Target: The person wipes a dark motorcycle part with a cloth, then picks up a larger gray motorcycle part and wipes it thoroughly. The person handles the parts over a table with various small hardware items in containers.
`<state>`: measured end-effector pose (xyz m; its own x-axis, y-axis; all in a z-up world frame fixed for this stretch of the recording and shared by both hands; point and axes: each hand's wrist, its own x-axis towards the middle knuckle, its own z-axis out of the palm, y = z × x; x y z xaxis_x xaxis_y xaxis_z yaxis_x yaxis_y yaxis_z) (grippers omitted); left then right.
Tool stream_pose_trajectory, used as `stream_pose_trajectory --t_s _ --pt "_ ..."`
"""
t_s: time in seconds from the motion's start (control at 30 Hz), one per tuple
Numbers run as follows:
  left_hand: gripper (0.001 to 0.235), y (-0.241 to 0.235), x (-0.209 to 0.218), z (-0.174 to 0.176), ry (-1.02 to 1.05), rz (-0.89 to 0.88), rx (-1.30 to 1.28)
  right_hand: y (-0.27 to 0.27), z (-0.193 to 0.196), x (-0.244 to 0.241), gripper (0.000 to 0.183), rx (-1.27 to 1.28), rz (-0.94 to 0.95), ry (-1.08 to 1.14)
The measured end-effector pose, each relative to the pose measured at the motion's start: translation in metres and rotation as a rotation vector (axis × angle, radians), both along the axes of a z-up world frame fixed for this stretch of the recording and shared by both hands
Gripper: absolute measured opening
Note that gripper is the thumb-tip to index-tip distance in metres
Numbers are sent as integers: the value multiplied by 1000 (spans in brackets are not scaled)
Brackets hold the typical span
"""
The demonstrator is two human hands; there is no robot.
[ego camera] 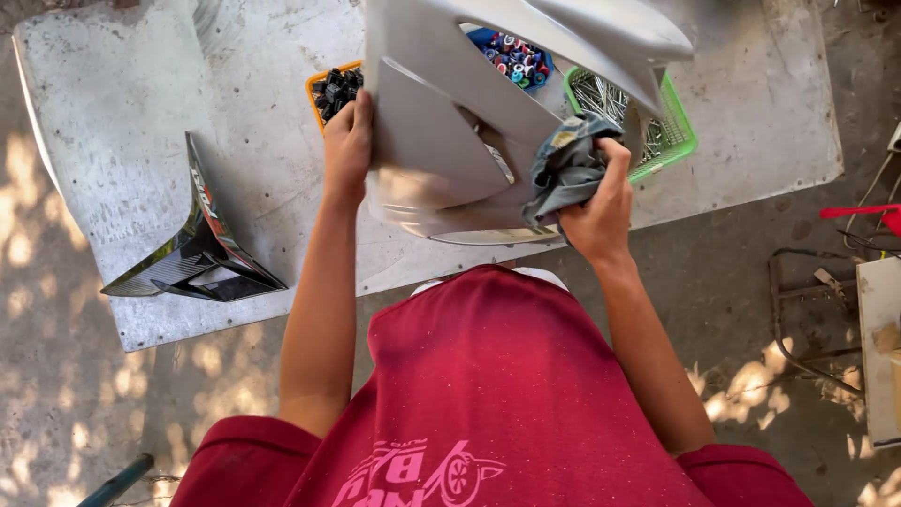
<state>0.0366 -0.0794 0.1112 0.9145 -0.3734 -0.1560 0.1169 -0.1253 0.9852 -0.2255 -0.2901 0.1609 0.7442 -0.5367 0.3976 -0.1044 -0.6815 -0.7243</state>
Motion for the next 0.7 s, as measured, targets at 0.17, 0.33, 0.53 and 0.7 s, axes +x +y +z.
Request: stream_pose_trajectory --t_s 0.17,0.33,0.53,0.7 --pt "53 42 -29 -34 -84 -95 47 5 12 9 54 74 -89 -80" --pt "53 51 -60 -2 -164 20 -64 9 33 4 50 52 -75 -26" --pt "59 42 -61 21 -150 196 90 -1 20 24 39 149 -86 23" --pt "65 35 -63 15 -274 167 152 -3 29 34 21 -370 -95 -13"
